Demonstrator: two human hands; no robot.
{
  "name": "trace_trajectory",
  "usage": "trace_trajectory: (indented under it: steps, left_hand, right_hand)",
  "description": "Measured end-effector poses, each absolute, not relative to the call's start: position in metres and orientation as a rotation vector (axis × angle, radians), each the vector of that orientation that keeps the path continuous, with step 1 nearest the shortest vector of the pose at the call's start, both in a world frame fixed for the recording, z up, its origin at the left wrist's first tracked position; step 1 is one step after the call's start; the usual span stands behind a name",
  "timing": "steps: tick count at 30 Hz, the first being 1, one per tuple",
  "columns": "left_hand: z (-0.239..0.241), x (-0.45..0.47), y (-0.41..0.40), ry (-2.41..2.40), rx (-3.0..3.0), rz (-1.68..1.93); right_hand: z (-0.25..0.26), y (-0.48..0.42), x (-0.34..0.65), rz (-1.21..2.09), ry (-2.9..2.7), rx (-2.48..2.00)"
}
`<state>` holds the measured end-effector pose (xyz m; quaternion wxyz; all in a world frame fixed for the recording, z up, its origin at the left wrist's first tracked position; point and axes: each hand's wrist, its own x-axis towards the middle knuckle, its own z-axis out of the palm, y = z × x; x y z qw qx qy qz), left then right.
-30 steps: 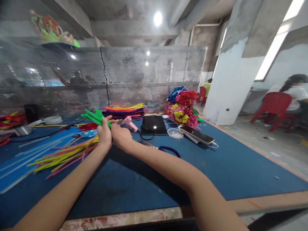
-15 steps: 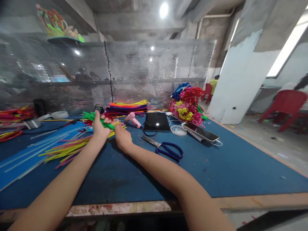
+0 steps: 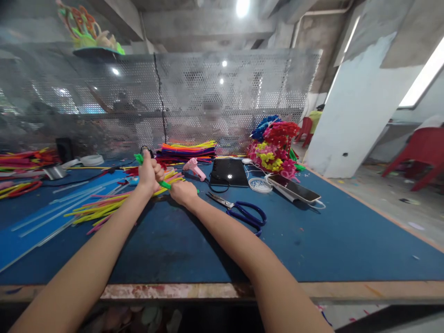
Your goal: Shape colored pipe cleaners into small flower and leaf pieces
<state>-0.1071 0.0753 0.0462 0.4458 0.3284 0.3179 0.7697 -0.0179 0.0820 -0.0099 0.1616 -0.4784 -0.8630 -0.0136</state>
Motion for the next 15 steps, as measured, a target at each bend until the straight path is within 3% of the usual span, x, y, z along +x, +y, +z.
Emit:
trace_trajectory:
  steps: [7, 15]
  left_hand:
    - [0.036, -0.128, 0.098, 0.66, 0.549, 1.934]
    - [0.055, -0.145, 0.087, 0.629, 0.53, 1.886]
  right_hand:
    - [-0.008, 0.085, -0.015, 0.032, -2.413, -1.328]
    - [0.003, 0.069, -0.034, 0.183, -2.308, -1.286]
